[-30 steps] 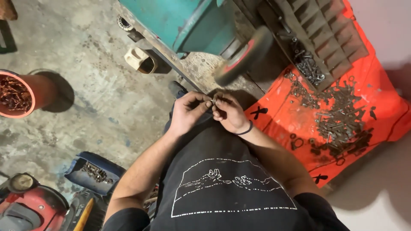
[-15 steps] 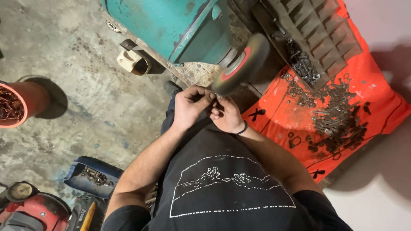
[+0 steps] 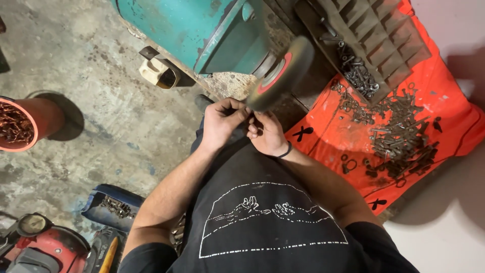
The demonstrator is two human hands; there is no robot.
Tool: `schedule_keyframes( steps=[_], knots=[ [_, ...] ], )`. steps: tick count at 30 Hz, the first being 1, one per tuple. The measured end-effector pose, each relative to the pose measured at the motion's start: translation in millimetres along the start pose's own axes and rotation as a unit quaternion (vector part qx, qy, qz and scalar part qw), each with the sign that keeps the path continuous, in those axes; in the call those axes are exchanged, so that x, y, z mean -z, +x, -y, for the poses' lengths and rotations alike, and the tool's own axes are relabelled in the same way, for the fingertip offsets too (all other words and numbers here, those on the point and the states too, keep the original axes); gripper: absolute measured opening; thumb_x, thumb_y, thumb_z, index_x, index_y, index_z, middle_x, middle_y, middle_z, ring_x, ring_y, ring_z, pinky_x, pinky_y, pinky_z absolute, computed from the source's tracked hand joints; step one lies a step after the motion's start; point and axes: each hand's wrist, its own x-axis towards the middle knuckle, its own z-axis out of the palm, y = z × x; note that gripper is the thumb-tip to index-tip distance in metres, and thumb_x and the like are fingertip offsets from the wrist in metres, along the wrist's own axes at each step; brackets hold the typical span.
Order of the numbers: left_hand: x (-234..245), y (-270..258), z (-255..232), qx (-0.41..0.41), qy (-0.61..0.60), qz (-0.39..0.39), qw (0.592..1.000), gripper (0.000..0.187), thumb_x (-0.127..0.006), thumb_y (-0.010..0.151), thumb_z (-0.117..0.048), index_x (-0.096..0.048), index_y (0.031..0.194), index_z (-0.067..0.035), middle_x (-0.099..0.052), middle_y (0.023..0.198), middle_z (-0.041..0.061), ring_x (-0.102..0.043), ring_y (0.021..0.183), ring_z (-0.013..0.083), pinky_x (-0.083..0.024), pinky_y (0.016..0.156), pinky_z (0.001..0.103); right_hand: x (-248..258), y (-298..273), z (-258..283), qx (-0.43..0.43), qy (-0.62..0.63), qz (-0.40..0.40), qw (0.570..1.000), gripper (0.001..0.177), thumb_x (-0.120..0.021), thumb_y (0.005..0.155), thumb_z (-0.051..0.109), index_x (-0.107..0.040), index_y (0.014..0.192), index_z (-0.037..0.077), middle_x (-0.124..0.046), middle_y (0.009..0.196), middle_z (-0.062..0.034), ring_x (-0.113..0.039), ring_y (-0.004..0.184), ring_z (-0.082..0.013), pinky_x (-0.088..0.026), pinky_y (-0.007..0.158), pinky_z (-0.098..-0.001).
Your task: The person uses a bench grinder to smooth and shape various small metal parts, including screws and bolts. They pick up each item from a red cloth, hold it against the spinning grinding wheel, and then place it back down, repeating this process for multiple pieces.
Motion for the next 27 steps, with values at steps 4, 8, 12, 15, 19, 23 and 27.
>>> schedule_keyframes(
  steps=[4, 8, 12, 15, 19, 23, 27],
  knots=[
    [4.3, 1.8, 6.0, -0.028, 0.023, 0.006, 0.999, 0.009, -0.067, 0.100, 0.001, -0.066, 0.095, 0.009, -0.073, 0.083, 0.012, -0.070, 0.071, 0.0149, -0.059, 0.068, 0.029, 1.7, 0.2, -2.1, 0.058, -0.063, 0.007, 0.996, 0.007, -0.064, 0.102, 0.022, -0.062, 0.104, 0.016, -0.061, 0.086, 0.0016, -0.054, 0.068, -0.0099, -0.040, 0.059, -0.0268],
    [0.0, -1.0, 1.8, -0.025, 0.002, 0.009, 1.000, 0.009, -0.067, 0.099, 0.000, -0.064, 0.095, 0.007, -0.072, 0.082, 0.010, -0.071, 0.069, 0.0143, -0.059, 0.065, 0.029, 6.3, 2.1, -4.7, 0.051, -0.052, -0.009, 0.997, 0.009, -0.063, 0.102, 0.022, -0.062, 0.103, 0.014, -0.061, 0.084, 0.0011, -0.053, 0.066, -0.0098, -0.040, 0.058, -0.0269],
    [-2.1, -2.5, -1.3, -0.002, 0.014, -0.010, 1.000, 0.009, -0.067, 0.098, -0.001, -0.065, 0.095, 0.006, -0.072, 0.080, 0.008, -0.069, 0.068, 0.0131, -0.059, 0.063, 0.029, 6.9, -0.9, -6.4, -0.031, 0.050, -0.031, 0.998, 0.017, -0.060, 0.103, 0.029, -0.063, 0.097, 0.013, -0.060, 0.081, 0.0033, -0.052, 0.064, -0.0094, -0.040, 0.058, -0.0266],
    [-0.4, 0.3, 4.6, 0.002, 0.009, -0.010, 1.000, 0.009, -0.068, 0.098, -0.002, -0.066, 0.095, 0.006, -0.072, 0.081, 0.008, -0.068, 0.069, 0.0123, -0.058, 0.062, 0.029, 7.5, -2.2, -6.3, -0.046, 0.072, -0.038, 0.996, 0.020, -0.059, 0.104, 0.029, -0.064, 0.094, 0.012, -0.060, 0.082, 0.0043, -0.050, 0.064, -0.0089, -0.040, 0.060, -0.0264],
    [7.4, 3.4, 17.3, -0.031, 0.041, -0.002, 0.999, 0.010, -0.070, 0.100, -0.001, -0.068, 0.097, 0.007, -0.073, 0.085, 0.008, -0.067, 0.075, 0.0117, -0.057, 0.070, 0.028, 5.0, -2.9, -4.6, -0.050, 0.075, -0.036, 0.995, 0.022, -0.058, 0.104, 0.029, -0.064, 0.094, 0.010, -0.060, 0.083, 0.0043, -0.050, 0.065, -0.0087, -0.039, 0.061, -0.0262],
    [5.7, -0.2, 7.0, -0.007, 0.012, 0.006, 1.000, 0.007, -0.068, 0.097, -0.001, -0.067, 0.095, 0.005, -0.073, 0.083, 0.007, -0.069, 0.072, 0.0118, -0.058, 0.068, 0.027, 1.3, -1.7, -7.4, -0.027, 0.046, -0.030, 0.998, 0.021, -0.057, 0.103, 0.029, -0.064, 0.096, 0.010, -0.059, 0.082, 0.0023, -0.051, 0.064, -0.0102, -0.039, 0.059, -0.0266],
    [1.2, -6.1, -13.1, -0.004, 0.162, 0.001, 0.987, 0.005, -0.069, 0.094, 0.000, -0.067, 0.096, 0.004, -0.074, 0.082, 0.008, -0.072, 0.074, 0.0127, -0.058, 0.071, 0.027, -17.6, -9.1, -7.3, 0.040, -0.020, -0.036, 0.998, 0.013, -0.059, 0.100, 0.024, -0.064, 0.103, 0.012, -0.061, 0.083, 0.0009, -0.054, 0.062, -0.0114, -0.041, 0.054, -0.0262]
  ],
)
